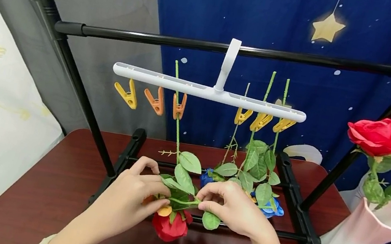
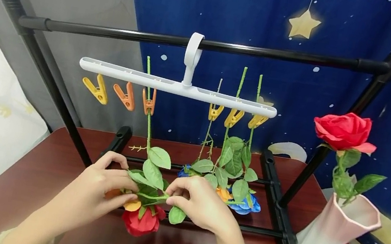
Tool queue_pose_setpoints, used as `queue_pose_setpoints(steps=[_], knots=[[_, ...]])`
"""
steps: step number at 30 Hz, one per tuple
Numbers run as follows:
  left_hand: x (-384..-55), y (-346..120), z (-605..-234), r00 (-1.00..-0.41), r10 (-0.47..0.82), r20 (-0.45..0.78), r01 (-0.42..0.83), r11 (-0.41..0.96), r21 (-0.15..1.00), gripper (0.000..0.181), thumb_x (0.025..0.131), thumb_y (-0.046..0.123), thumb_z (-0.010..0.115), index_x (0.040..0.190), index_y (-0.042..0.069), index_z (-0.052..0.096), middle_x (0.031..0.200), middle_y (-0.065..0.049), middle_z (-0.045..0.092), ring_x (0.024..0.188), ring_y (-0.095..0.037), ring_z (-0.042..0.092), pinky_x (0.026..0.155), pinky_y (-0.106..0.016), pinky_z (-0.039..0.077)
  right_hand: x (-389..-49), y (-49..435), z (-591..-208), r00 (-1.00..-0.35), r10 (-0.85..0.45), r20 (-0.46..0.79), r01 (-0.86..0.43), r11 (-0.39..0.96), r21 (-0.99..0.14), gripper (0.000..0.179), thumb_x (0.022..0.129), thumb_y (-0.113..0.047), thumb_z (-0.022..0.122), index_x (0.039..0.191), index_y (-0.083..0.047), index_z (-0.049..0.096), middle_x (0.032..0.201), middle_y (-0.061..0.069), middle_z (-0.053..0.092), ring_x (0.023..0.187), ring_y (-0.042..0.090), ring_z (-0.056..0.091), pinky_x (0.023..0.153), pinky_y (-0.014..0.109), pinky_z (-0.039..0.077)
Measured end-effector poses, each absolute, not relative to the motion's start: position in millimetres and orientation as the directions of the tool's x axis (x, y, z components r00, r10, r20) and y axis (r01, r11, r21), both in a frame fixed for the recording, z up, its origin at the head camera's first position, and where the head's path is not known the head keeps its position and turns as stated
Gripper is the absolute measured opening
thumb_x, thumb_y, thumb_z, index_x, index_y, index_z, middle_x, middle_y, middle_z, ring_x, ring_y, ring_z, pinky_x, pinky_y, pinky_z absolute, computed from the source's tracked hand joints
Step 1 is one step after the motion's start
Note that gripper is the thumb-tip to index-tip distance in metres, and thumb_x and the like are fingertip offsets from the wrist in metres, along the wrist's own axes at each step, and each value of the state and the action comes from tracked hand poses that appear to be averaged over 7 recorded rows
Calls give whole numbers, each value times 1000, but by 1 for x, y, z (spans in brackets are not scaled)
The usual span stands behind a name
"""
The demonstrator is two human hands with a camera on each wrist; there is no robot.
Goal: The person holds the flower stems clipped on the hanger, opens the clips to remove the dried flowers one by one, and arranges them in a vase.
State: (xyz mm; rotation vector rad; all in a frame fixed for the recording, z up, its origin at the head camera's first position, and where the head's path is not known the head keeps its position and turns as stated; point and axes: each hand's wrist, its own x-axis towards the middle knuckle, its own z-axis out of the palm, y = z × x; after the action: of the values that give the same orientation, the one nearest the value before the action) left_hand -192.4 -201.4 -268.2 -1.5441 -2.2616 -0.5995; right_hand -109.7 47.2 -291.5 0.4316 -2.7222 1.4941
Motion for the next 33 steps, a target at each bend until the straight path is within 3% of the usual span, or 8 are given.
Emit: queue_pose_setpoints(steps=[8,14,19,22,24,28,31,33], knots=[[-194,-225,-253,-347,700,624,925,146,350,26,77,11,84,97,25,75,93,15,73,121,-15,47,96,-23,44,-105,53,-288,-962,-228,149,-246,490,-837,7,94,-17,68,97,-12,71,84,-2,67,76,3,58,66,25,51],[-197,-242,-248,-527,479,702,849,263,458,33,78,-2,79,101,22,77,95,12,72,124,-13,46,94,-14,39,-100,58,-284,-957,-214,196,-277,478,-833,8,93,-19,69,97,-12,71,86,-1,67,80,4,58,66,25,50],[-197,-243,-256,-709,303,637,701,403,589,21,90,7,71,101,23,78,108,13,65,120,-4,48,83,-12,40,-94,61,-279,-954,-187,236,-297,451,-842,7,93,-18,69,96,-12,71,86,0,67,80,7,60,66,26,51],[-193,-239,-264,-778,244,578,621,437,651,16,92,11,70,98,23,78,113,8,61,114,0,49,77,-13,39,-91,60,-278,-946,-161,282,-324,435,-840,3,93,-15,69,95,-13,70,85,0,67,81,8,61,65,26,51],[-189,-235,-271,-783,244,572,615,436,657,16,89,8,72,97,21,78,111,5,61,109,2,50,76,-12,39,-90,59,-278,-940,-132,314,-339,427,-838,4,92,-13,70,95,-14,71,86,-1,67,81,8,61,64,26,51],[-179,-229,-282,-729,316,607,683,401,611,24,81,1,78,95,20,76,100,5,60,94,0,49,69,-12,41,-88,55,-277,-923,-65,379,-371,409,-834,8,90,-9,72,96,-14,71,88,0,69,77,7,61,60,25,51],[-168,-221,-284,-718,408,564,696,411,589,26,80,7,81,94,28,74,92,14,62,88,0,51,66,-17,45,-87,53,-276,-902,-27,432,-408,388,-827,9,89,-6,71,96,-12,71,89,-1,68,70,7,58,54,25,47],[-159,-212,-285,-745,466,478,663,438,607,22,82,16,81,94,33,74,88,21,63,83,1,53,66,-20,48,-86,51,-275,-886,-1,463,-429,377,-821,10,89,-3,71,96,-11,71,89,-3,66,68,7,55,51,25,45]])
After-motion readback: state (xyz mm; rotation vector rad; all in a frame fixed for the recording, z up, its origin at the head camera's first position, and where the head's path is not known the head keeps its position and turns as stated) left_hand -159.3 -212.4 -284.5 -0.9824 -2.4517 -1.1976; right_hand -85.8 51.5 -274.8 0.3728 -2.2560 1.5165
